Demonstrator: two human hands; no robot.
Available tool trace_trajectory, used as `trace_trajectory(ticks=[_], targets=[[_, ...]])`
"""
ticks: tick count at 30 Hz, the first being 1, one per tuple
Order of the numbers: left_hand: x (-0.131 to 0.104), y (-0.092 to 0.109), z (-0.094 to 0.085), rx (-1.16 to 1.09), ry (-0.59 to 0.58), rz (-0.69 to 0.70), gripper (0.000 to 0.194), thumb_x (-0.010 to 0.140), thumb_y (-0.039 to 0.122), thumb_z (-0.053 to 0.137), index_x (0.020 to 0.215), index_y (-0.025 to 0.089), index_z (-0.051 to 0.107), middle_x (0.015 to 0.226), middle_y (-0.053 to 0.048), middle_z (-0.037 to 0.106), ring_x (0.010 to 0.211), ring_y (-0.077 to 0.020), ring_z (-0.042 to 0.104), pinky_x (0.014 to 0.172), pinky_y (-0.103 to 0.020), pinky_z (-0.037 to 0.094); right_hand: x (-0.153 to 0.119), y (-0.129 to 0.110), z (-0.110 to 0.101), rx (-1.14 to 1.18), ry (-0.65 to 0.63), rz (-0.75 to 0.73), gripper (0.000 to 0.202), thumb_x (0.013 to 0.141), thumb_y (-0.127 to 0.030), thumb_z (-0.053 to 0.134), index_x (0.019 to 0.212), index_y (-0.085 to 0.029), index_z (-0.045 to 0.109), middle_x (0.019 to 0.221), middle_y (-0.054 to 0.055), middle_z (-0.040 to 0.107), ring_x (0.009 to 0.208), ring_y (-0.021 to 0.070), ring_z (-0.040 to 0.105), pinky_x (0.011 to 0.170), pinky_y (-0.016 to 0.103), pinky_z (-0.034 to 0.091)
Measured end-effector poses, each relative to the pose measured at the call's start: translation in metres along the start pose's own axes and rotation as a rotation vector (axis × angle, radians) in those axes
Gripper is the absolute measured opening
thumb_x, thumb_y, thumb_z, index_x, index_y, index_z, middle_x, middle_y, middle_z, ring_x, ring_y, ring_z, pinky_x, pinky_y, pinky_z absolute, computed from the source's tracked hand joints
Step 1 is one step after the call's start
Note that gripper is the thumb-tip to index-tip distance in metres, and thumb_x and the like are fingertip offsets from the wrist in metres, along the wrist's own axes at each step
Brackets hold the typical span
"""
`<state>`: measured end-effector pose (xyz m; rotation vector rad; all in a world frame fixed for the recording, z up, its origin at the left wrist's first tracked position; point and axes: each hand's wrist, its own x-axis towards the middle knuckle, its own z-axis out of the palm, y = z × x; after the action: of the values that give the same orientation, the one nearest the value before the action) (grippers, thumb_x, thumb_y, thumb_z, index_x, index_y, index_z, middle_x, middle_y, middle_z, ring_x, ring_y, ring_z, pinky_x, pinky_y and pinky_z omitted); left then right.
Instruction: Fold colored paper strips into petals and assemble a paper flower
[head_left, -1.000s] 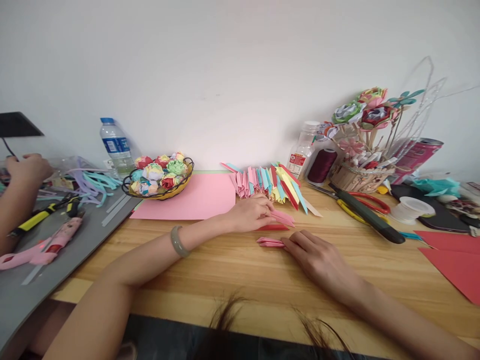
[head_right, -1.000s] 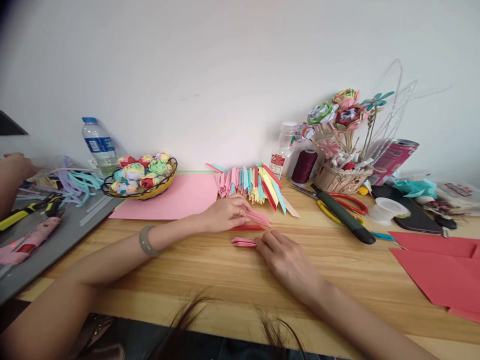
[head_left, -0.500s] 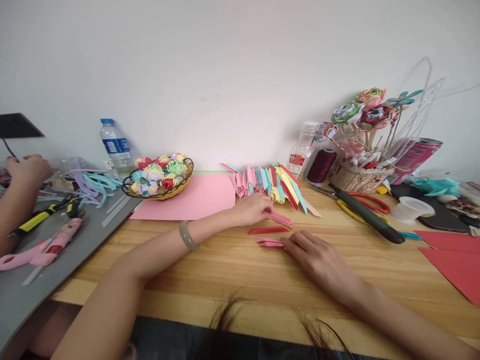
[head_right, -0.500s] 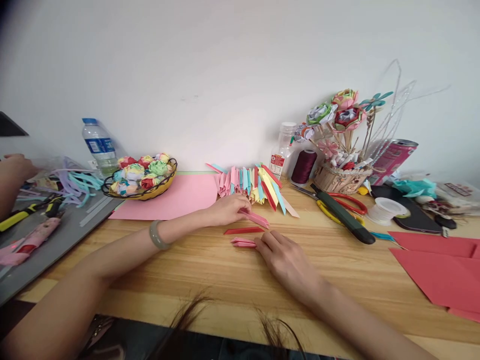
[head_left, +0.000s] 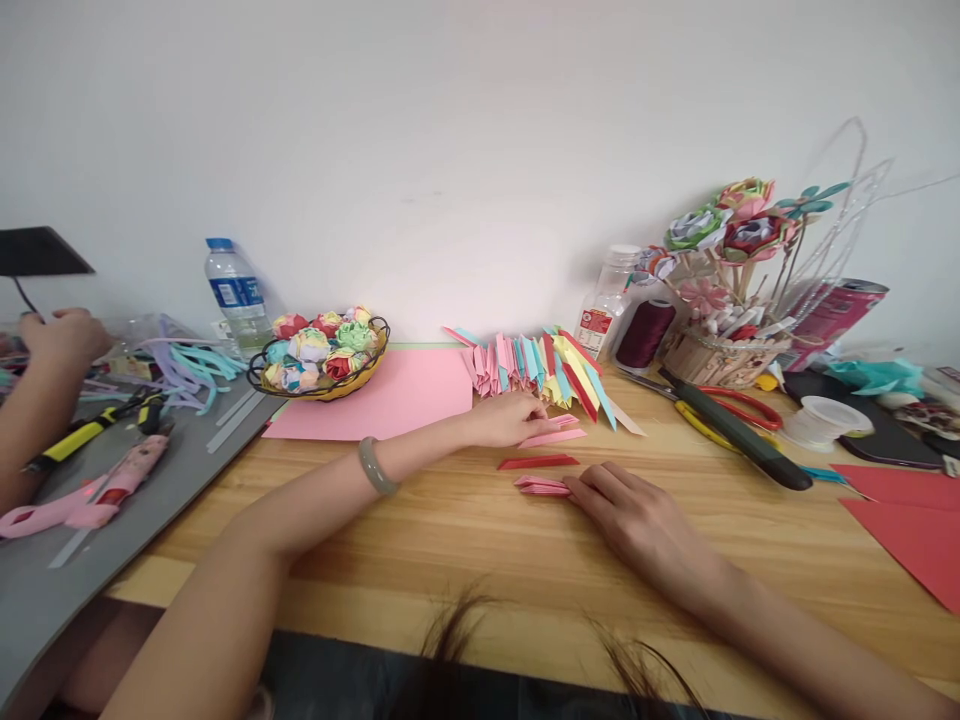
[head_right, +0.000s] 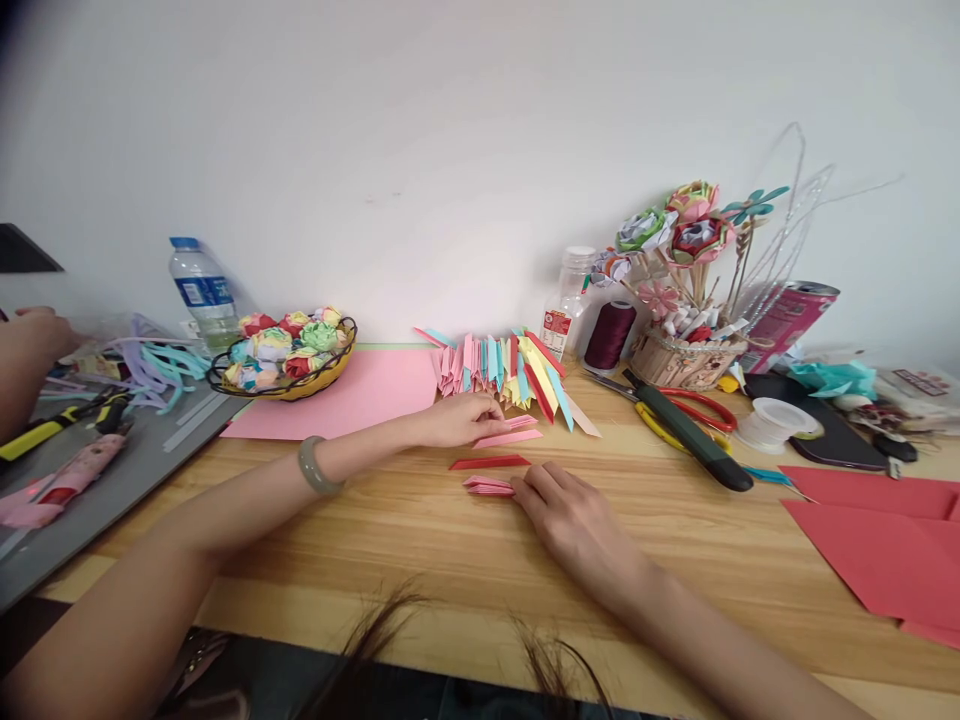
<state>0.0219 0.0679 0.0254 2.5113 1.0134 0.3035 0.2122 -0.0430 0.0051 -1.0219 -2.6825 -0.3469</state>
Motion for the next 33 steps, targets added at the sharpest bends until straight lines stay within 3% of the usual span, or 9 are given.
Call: trace_trajectory(ticks=[2, 6, 11, 19, 26, 30, 33], targets=[[0.001, 0.0, 0.0, -0.043, 0.008, -0.007, 0.041, 0.085, 0.048, 0.037, 0.08, 0.016, 0.062, 0.084, -0.002, 0.062, 0.076, -0.014, 0.054, 0.063, -0.023, 0.036, 0.0, 0.0, 0.0, 0.002, -0.002, -0.001, 0.022, 0.085, -0.01, 0.042, 0.099, -0.012, 0.058, 0.08, 0.007, 0.055, 0.072, 0.0189, 0.051, 0.063, 0.031, 0.045], [0.002, 0.001, -0.001, -0.146, 0.009, -0.07, 0.03, 0.076, 0.044, 0.055, 0.083, 0.016, 0.062, 0.083, 0.0, 0.063, 0.073, -0.0131, 0.055, 0.06, -0.022, 0.036, 0.0, -0.001, -0.002, -0.001, 0.003, -0.003, 0.023, 0.086, -0.01, 0.039, 0.099, -0.012, 0.058, 0.08, 0.007, 0.055, 0.071, 0.0185, 0.05, 0.063, 0.03, 0.045], [0.003, 0.001, 0.002, -0.112, -0.043, -0.107, 0.032, 0.063, 0.04, 0.068, 0.085, 0.018, 0.062, 0.087, 0.0, 0.064, 0.078, -0.0146, 0.056, 0.059, -0.021, 0.036, 0.0, -0.002, -0.003, 0.002, -0.001, -0.003, 0.025, 0.087, -0.01, 0.036, 0.096, -0.013, 0.059, 0.08, 0.007, 0.056, 0.072, 0.0182, 0.05, 0.064, 0.03, 0.045], [0.001, 0.003, 0.005, -0.154, 0.003, -0.13, 0.011, 0.065, 0.023, 0.062, 0.075, 0.017, 0.064, 0.082, 0.0, 0.066, 0.076, -0.0133, 0.057, 0.061, -0.021, 0.039, 0.0, -0.001, -0.002, 0.042, -0.009, 0.006, 0.022, 0.086, -0.01, 0.039, 0.094, -0.013, 0.059, 0.08, 0.008, 0.056, 0.072, 0.0189, 0.051, 0.064, 0.031, 0.046], [-0.023, 0.011, 0.001, -0.253, -0.017, -0.222, 0.018, 0.067, 0.03, 0.059, 0.076, 0.014, 0.063, 0.074, 0.0, 0.064, 0.066, -0.0118, 0.056, 0.056, -0.02, 0.038, 0.001, -0.002, -0.003, 0.034, -0.004, -0.002, 0.024, 0.087, -0.011, 0.037, 0.097, -0.012, 0.059, 0.081, 0.008, 0.056, 0.073, 0.0191, 0.052, 0.065, 0.032, 0.047], [-0.033, 0.015, 0.003, -0.2, -0.054, -0.131, 0.028, 0.074, 0.041, 0.052, 0.077, 0.016, 0.064, 0.075, -0.001, 0.064, 0.067, -0.0128, 0.056, 0.057, -0.021, 0.038, 0.001, -0.002, -0.003, 0.013, 0.022, -0.012, 0.025, 0.088, -0.012, 0.036, 0.096, -0.013, 0.059, 0.082, 0.008, 0.057, 0.074, 0.0187, 0.052, 0.065, 0.031, 0.046], [-0.036, 0.017, 0.004, -0.046, -0.035, -0.068, 0.026, 0.074, 0.04, 0.053, 0.075, 0.016, 0.064, 0.078, -0.002, 0.064, 0.071, -0.0147, 0.056, 0.06, -0.023, 0.038, 0.0, -0.002, -0.002, -0.006, 0.041, -0.019, 0.025, 0.088, -0.012, 0.035, 0.097, -0.013, 0.059, 0.081, 0.008, 0.057, 0.073, 0.0185, 0.052, 0.064, 0.03, 0.046]])
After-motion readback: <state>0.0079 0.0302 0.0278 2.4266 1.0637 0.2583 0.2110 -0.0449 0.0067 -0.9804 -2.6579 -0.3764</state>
